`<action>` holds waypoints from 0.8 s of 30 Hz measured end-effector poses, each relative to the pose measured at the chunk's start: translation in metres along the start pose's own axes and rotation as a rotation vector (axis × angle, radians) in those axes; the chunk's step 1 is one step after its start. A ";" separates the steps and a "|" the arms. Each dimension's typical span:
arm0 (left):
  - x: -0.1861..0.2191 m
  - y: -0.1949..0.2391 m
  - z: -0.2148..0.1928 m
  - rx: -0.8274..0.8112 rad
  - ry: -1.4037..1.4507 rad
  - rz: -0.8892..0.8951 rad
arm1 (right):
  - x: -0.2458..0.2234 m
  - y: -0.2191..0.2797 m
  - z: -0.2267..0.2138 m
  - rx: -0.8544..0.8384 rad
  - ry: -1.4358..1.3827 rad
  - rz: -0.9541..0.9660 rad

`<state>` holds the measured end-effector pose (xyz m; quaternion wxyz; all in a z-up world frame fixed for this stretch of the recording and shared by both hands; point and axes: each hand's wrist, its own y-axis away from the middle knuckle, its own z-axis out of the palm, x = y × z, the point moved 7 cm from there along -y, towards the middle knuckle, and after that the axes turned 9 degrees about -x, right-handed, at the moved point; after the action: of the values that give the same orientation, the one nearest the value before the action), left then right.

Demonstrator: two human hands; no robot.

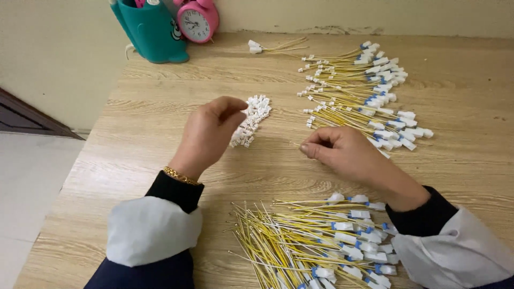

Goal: Assembling small white plastic connectors onto the ends of yellow wires at a workstation.

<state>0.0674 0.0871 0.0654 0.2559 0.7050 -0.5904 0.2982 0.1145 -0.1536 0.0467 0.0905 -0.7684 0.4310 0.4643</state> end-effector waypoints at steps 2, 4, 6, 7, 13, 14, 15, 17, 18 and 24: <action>-0.003 -0.001 0.004 -0.003 -0.069 0.003 | -0.004 0.003 0.000 -0.005 -0.017 0.007; -0.007 -0.002 0.009 -0.006 -0.133 0.003 | -0.005 0.003 0.001 -0.013 -0.031 0.016; -0.002 -0.001 0.022 -0.078 -0.314 0.120 | -0.007 0.002 0.001 -0.002 -0.099 -0.014; -0.005 -0.002 0.025 -0.079 -0.312 0.117 | -0.007 0.003 0.001 -0.005 -0.098 -0.012; 0.000 0.002 0.034 -0.089 -0.629 0.157 | -0.003 0.001 0.006 -0.029 -0.094 -0.020; 0.001 0.002 0.035 -0.087 -0.648 0.162 | -0.002 0.000 0.006 -0.028 -0.098 -0.037; 0.002 0.003 0.036 -0.084 -0.668 0.167 | -0.001 -0.002 0.005 -0.028 -0.102 -0.053; 0.003 0.002 0.039 -0.078 -0.643 0.167 | -0.002 0.000 0.005 -0.028 -0.110 -0.056; 0.002 0.001 0.040 -0.074 -0.620 0.165 | -0.003 0.000 0.005 -0.031 -0.120 -0.059; 0.004 0.003 0.048 0.052 -0.618 0.278 | -0.013 0.004 0.003 -0.029 -0.155 -0.070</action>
<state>0.0711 0.0494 0.0353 0.0037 0.6811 -0.7227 0.1177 0.1077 -0.1470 0.0564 0.1289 -0.7460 0.3888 0.5251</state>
